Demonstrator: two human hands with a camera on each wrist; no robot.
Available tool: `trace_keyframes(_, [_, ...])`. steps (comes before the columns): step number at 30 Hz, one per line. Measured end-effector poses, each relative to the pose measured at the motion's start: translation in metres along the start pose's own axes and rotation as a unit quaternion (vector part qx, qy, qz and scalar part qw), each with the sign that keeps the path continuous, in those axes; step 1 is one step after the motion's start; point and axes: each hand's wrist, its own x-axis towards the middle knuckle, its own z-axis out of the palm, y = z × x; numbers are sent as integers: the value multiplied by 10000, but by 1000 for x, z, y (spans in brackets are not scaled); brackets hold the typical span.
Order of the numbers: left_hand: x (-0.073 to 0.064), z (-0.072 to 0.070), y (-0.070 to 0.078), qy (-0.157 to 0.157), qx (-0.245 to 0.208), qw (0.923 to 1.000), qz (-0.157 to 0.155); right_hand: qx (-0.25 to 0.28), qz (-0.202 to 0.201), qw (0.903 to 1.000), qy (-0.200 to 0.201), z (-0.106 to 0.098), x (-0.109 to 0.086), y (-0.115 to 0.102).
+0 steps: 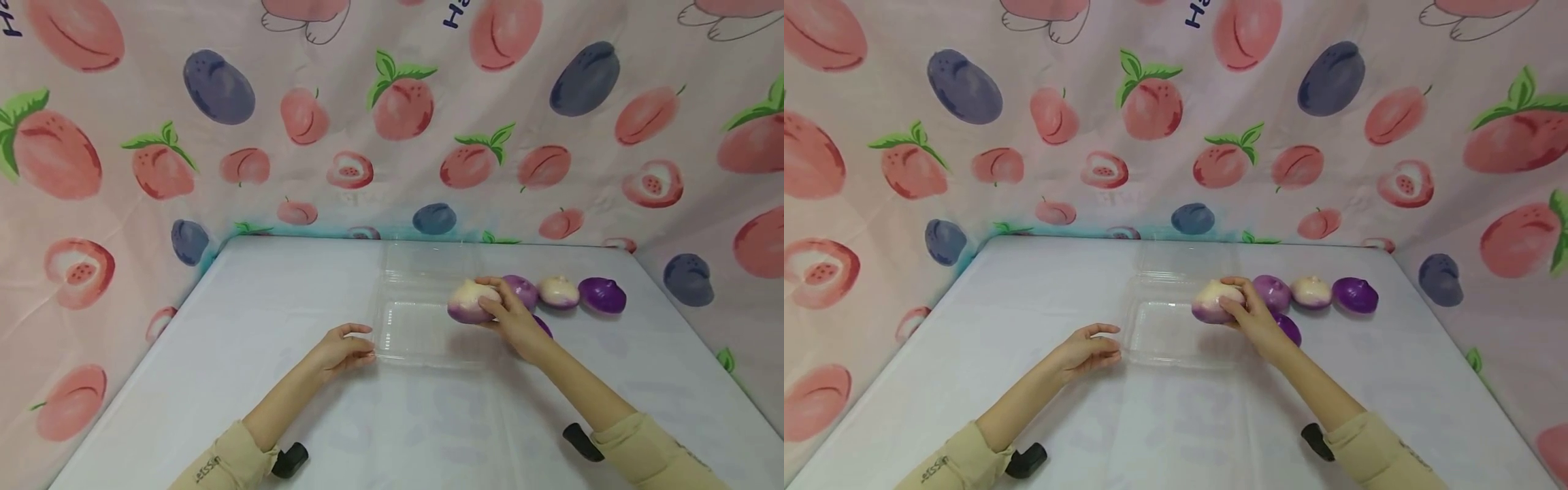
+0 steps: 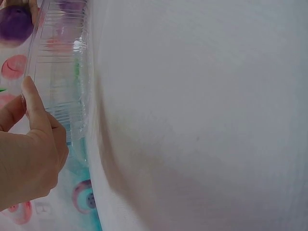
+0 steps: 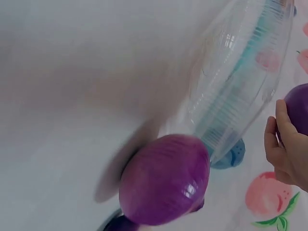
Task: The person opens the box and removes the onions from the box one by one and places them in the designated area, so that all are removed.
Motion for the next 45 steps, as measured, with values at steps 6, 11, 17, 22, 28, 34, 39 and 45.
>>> trace_keyframes(6, [-1,0,1,18,56,10000,26,-1353,-286,9902,181,-11,-7,-8])
trace_keyframes(11, [-1,-1,0,23,38,10000,17,-1767,-459,9823,415,-18,-9,-13])
trace_keyframes(17, [-1,-1,-2,-3,54,10000,-19,-1398,-546,9870,575,-24,-11,-11])
trace_keyframes(22, [-2,-1,-1,34,72,10000,-17,-1339,-774,9857,674,-33,-13,-11])
trace_keyframes(28, [0,-2,-1,70,65,9999,-32,-1903,-864,9748,785,-48,-17,-15])
trace_keyframes(34, [1,-2,-3,35,41,10000,-16,-2221,-604,9688,918,-64,-21,-19])
trace_keyframes(39, [1,-1,-2,139,55,9999,-29,-2381,-557,9631,1126,-74,-24,-16])
trace_keyframes(45, [3,0,-2,156,-15,9999,-17,-2755,-597,9527,1132,-86,-28,-11])
